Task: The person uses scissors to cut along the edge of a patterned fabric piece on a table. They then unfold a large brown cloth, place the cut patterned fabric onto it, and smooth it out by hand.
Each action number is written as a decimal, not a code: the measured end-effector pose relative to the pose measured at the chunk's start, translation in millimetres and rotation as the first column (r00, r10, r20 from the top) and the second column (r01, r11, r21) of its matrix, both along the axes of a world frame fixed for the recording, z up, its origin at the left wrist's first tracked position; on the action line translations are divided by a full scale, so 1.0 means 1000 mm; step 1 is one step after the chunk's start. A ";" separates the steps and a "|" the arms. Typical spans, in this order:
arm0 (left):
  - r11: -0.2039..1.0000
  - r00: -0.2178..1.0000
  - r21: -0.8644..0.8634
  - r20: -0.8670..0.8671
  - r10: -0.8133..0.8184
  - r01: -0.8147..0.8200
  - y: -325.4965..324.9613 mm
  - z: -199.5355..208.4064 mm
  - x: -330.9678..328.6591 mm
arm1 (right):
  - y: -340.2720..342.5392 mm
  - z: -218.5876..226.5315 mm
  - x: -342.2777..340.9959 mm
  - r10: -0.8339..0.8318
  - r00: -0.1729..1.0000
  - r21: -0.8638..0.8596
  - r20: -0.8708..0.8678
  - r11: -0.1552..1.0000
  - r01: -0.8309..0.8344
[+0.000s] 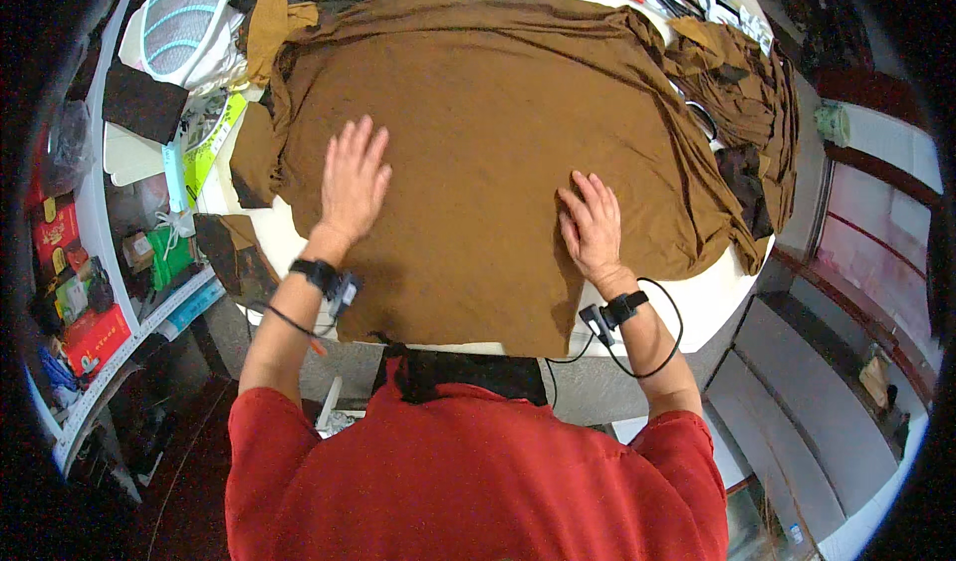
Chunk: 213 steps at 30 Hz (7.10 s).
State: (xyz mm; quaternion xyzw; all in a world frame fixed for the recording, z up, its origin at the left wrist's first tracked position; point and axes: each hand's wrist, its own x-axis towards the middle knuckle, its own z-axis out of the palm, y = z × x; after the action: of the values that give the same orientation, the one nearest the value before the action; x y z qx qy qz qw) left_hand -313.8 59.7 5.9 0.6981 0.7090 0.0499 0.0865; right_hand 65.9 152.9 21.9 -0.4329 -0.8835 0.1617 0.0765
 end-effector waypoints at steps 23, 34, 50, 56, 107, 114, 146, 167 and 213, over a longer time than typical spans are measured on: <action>0.932 0.921 0.067 -0.139 0.363 -0.357 -0.149 0.010 -0.032 | -0.085 -0.009 0.064 -0.251 0.967 0.023 -0.034 0.968 0.252; 0.929 0.947 -0.187 0.038 -0.318 0.320 -0.222 0.014 0.012 | -0.252 0.019 0.005 -0.153 0.977 -0.149 0.146 0.973 0.175; 0.940 0.916 0.201 0.352 0.191 -0.274 -0.245 0.049 -0.121 | -0.332 0.014 -0.009 -0.554 0.832 -0.085 -0.032 0.831 0.550; 0.807 0.807 0.132 0.252 0.534 -0.576 -0.253 0.033 -0.195 | -0.335 0.014 -0.059 -0.530 0.815 -0.212 -0.235 0.846 0.489; 0.893 -0.176 0.113 0.962 -0.207 -0.435 -0.146 0.389 -0.049 | -0.226 0.123 -0.178 -0.818 0.330 -0.701 -0.471 0.120 -0.703; 0.936 -0.205 -0.057 0.979 -0.016 -0.347 -0.106 0.327 -0.015 | -0.173 0.134 -0.116 -0.877 0.118 -0.715 -0.465 0.294 -0.635; 0.561 -0.146 -0.684 0.685 0.713 -0.467 -0.168 -0.006 0.112 | -0.082 -0.012 0.034 -0.814 0.576 -0.888 -0.069 0.313 0.337; 0.605 -0.053 -0.653 0.698 0.714 -0.456 -0.205 -0.005 0.088 | -0.142 -0.023 0.063 -0.857 0.492 -0.846 -0.155 0.372 0.382; 0.654 0.512 -0.042 0.584 0.630 -0.756 -0.124 0.010 -0.011 | -0.172 -0.020 0.052 -0.621 0.728 -0.672 -0.290 0.674 0.307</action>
State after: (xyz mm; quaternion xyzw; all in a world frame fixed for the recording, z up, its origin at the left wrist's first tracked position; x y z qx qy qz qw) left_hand -324.3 -64.8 16.1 0.3126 0.8615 0.3563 0.1821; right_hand 118.2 -19.4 2.4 -0.5953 -0.5923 0.5028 0.2050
